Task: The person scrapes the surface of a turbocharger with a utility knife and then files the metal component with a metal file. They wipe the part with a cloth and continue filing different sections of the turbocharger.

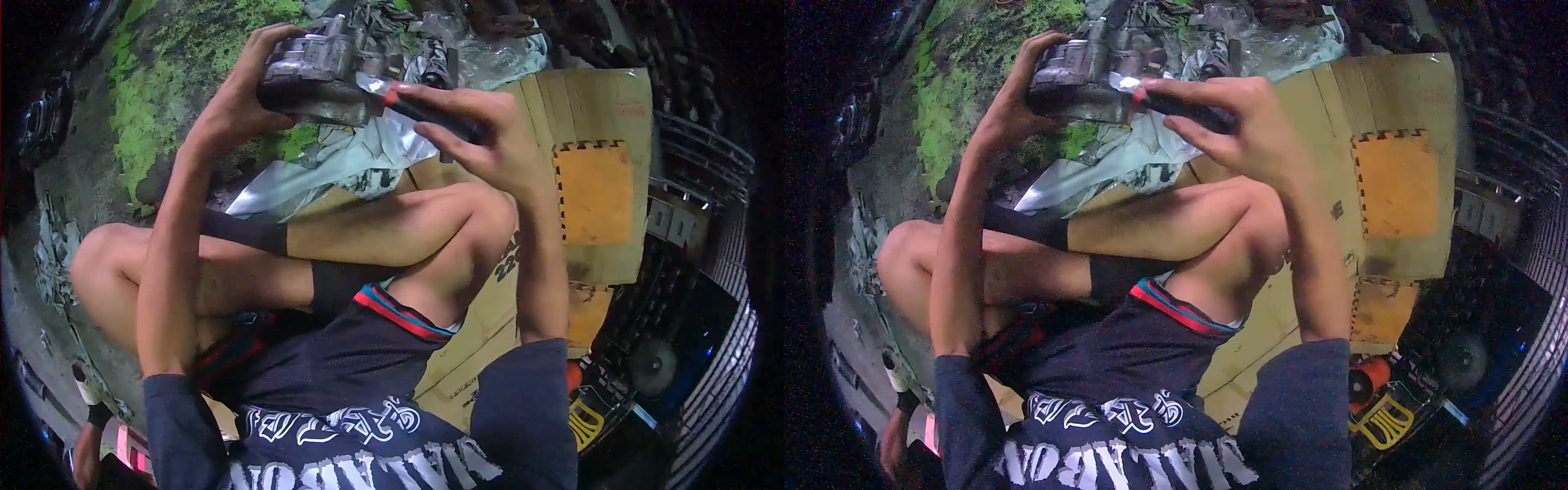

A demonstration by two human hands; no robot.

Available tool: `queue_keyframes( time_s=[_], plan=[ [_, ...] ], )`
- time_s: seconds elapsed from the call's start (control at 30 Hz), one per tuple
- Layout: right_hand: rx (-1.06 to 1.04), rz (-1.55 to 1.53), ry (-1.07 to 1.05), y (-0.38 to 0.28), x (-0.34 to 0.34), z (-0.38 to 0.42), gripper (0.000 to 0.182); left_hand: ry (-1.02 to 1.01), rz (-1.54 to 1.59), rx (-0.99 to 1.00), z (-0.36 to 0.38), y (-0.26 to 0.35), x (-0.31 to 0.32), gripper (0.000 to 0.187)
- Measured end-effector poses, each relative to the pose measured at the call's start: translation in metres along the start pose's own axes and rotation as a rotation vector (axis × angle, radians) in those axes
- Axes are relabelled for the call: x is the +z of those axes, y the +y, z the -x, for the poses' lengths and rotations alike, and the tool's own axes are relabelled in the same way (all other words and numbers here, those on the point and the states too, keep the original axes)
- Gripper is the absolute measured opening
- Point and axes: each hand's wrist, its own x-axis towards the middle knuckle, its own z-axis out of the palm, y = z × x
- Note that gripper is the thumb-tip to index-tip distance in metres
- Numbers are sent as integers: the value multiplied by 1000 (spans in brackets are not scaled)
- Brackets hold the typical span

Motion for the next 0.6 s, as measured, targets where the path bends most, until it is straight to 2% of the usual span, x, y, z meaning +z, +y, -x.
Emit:
queue_keyframes(
  time_s=[0.03, 0.13, 0.2, 0.37, 0.6],
  plan=[
    [-10, 23, -49, 2, -6, 0, 48, 0, -3, 0, 0, 2, 0, 106],
    [-92, 72, -3, 14, -9, 1, 44, -5, 45, -52, 1, 7, 0, 107],
    [-59, 39, 1, 14, -7, 5, 44, -4, 35, -84, 0, 8, 0, 107],
    [-47, -74, 42, 17, 5, 9, 48, -14, 25, -65, -2, 3, -1, 107],
    [-116, 48, 22, 13, 6, 8, 51, -9, -22, -11, 2, 6, 2, 112]
  ],
)
